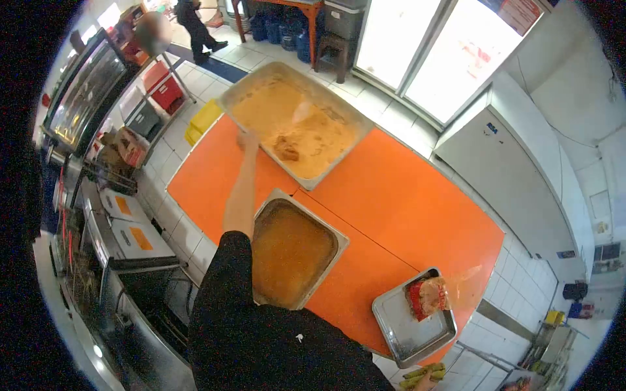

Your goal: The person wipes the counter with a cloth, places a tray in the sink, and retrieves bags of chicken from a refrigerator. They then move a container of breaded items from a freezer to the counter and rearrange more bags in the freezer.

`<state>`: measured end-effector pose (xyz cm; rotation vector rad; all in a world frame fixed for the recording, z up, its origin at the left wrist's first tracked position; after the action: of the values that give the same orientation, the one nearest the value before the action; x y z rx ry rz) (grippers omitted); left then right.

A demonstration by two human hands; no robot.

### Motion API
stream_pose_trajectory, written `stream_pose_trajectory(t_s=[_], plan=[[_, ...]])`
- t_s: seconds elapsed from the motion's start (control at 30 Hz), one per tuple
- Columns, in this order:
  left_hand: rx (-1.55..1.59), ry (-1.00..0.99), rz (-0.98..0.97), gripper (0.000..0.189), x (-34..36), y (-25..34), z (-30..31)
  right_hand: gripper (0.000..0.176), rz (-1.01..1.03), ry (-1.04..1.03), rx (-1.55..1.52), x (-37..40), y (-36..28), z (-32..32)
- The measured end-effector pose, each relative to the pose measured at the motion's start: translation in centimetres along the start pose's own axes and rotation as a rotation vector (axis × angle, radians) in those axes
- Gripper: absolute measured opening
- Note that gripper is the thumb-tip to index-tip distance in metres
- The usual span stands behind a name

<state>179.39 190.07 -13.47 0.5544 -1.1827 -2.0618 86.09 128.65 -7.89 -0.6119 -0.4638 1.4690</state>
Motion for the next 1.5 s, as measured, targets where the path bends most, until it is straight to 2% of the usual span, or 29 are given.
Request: stream_pose_trajectory(t_s=[0.07,0.13,0.2,0.23,0.27,0.33,0.4,0.47,0.53,0.57,0.63,0.67,0.73,0.77,0.8,0.87,0.9,0.97,1.0,1.03,1.07,1.13,1.2,1.23,1.3,1.33,1.4,1.43,1.5], plan=[[0.085,0.105,0.030,0.033,-0.8,0.2,2.0,0.062,0.008,0.028,0.025,-0.5,1.2,1.9],[-0.047,0.111,0.080,0.034,-1.8,0.8,3.3,0.061,-0.013,0.070,0.081,-1.2,3.8,4.8],[-0.234,0.254,-0.049,0.038,-6.5,-3.6,1.2,0.062,-0.139,0.132,0.311,-2.3,7.7,6.6],[-0.125,0.151,0.008,0.039,-6.0,-3.3,1.8,0.062,-0.242,0.172,0.526,-1.2,8.4,8.0],[-0.010,0.058,0.060,0.040,-6.0,-2.6,3.0,0.062,-0.269,0.175,0.525,0.8,9.2,8.8],[-0.002,0.026,0.128,0.039,-6.2,-3.4,4.3,0.052,-0.039,0.186,0.195,5.1,7.4,9.9],[-0.009,0.148,0.104,0.044,-7.6,-5.7,5.0,0.053,-0.019,0.180,0.167,5.8,5.2,7.1],[-0.214,0.007,0.036,0.054,-6.1,-4.0,5.5,0.054,-0.023,0.175,0.177,6.6,3.0,3.5],[-0.256,0.115,0.314,0.054,-2.9,-0.3,8.4,0.055,-0.022,0.143,0.172,6.8,1.4,0.7],[-0.243,0.114,0.303,0.054,-1.5,1.8,8.3,0.056,-0.032,0.144,0.160,7.2,0.9,0.1],[-0.283,0.567,0.034,0.040,1.9,6.4,10.7,0.057,-0.043,0.136,0.137,7.4,0.7,-1.2],[-0.267,0.569,0.027,0.040,4.1,8.2,12.1,0.058,-0.045,0.130,0.126,7.3,0.7,-1.8],[0.260,0.075,-0.345,0.028,9.1,12.0,13.6,0.059,-0.062,0.124,0.096,7.9,1.7,-1.5],[0.404,-0.105,-0.418,0.024,12.7,12.7,13.0,0.059,-0.073,0.126,0.074,8.2,2.4,-1.5],[0.545,-0.289,-0.487,0.021,17.3,13.5,12.2,0.060,-0.083,0.127,0.058,8.6,3.5,-1.1],[0.689,-0.692,-0.387,0.020,30.8,17.5,15.1,0.061,-0.107,0.130,0.024,10.0,6.7,0.6],[0.565,-0.859,-0.373,0.019,36.0,15.7,14.1,0.062,-0.123,0.133,-0.001,11.0,8.5,1.6],[0.236,-1.102,-0.571,0.025,45.4,11.8,15.0,0.063,-0.147,0.131,-0.115,12.8,14.6,2.4],[0.038,-1.324,-0.605,0.031,48.7,5.9,14.5,0.064,-0.165,0.120,-0.191,13.5,18.0,2.6],[-0.135,-1.504,-0.650,0.037,52.2,0.9,13.1,0.067,-0.186,0.163,-0.118,13.6,14.5,3.6],[-0.217,-1.627,-0.663,0.040,54.9,-1.6,14.6,0.070,-0.209,0.205,-0.047,13.9,9.6,4.8],[-0.317,-1.778,-0.694,0.043,58.6,-4.0,16.6,0.074,-0.256,0.351,0.019,14.9,12.6,3.9],[-0.609,-1.625,0.063,0.045,59.9,-6.8,18.2,0.067,-0.508,0.284,0.010,14.1,4.3,6.1],[-0.609,-1.625,0.062,0.045,60.6,-7.1,18.5,0.065,-0.592,0.261,0.006,13.8,1.1,6.7],[-0.187,-1.351,0.451,0.045,60.7,-8.0,17.8,0.063,-0.571,0.283,-0.006,11.6,1.4,5.1],[-0.158,-1.330,0.458,0.045,61.2,-9.2,17.1,0.062,-0.545,0.280,-0.017,10.0,1.9,3.9],[0.093,-1.031,0.450,0.043,60.9,-11.2,15.6,0.060,-0.319,0.148,-0.490,6.2,2.5,-0.8],[0.136,-0.989,0.456,0.043,61.2,-12.3,15.6,0.060,-0.280,0.110,-0.513,4.8,2.3,-2.0],[-0.007,-0.776,-0.094,0.036,61.8,-13.3,14.6,0.068,-0.233,-0.006,-0.528,0.8,1.4,-7.0]])
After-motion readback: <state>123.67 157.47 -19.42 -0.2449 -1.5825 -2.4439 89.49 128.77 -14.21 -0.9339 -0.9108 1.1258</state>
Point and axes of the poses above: each hand's wrist, its own x-axis away from the middle knuckle, its own z-axis out of the back of the hand, y = z × x, the point moved 4 cm from there along -x, towards the middle knuckle, and after that the axes turned 7 degrees about y, right-handed, at the moved point
